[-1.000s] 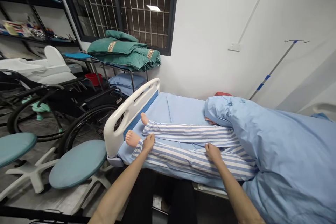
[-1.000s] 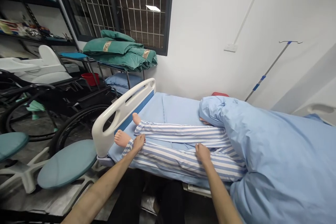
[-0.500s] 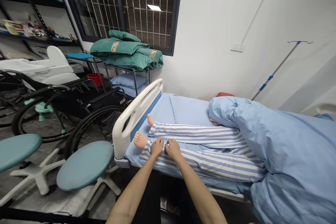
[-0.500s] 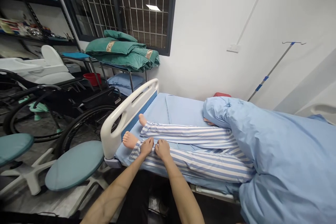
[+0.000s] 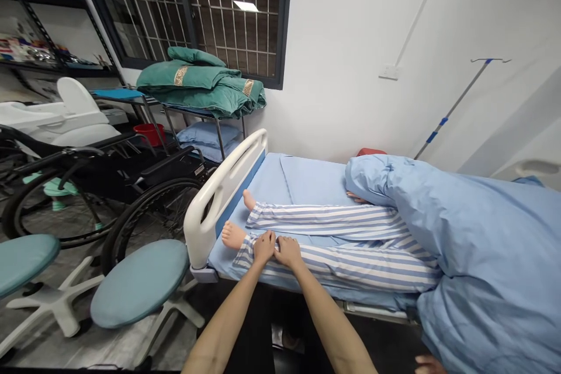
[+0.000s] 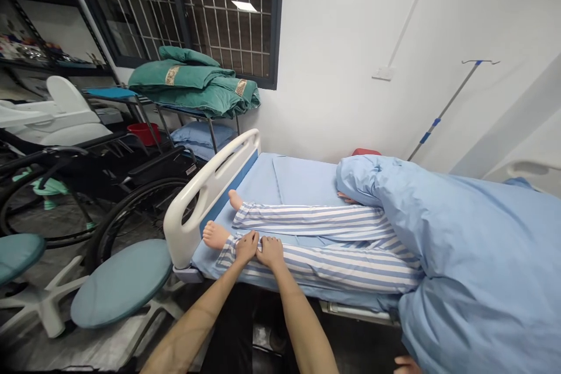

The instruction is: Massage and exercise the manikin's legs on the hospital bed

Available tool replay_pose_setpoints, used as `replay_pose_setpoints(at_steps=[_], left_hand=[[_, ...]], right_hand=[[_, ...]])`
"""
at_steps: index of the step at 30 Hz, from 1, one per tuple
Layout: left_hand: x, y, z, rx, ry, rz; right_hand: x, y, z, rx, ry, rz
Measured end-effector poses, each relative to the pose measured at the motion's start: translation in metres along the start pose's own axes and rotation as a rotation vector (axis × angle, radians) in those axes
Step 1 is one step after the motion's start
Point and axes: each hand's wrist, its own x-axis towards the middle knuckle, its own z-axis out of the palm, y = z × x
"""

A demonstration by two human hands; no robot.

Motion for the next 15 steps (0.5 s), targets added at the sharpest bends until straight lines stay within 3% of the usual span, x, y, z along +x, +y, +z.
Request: replay_pose_setpoints(at_steps=[9, 13, 15], left_hand=[[-0.001, -0.003, -0.004, -0.045, -0.056, 0.057], [0.002, 0.002, -0.008, -0.193, -0.075, -0.011], [0.009, 0.006, -0.010, -0.342, -0.007, -0.129]], right_hand=[[0.002, 0.001, -0.001, 0.030, -0.041, 0.006], [0.016, 0.006, -0.007, 0.105, -0.101, 0.033], [0.027, 0.006, -0.013, 0.098, -0.076, 0.047]])
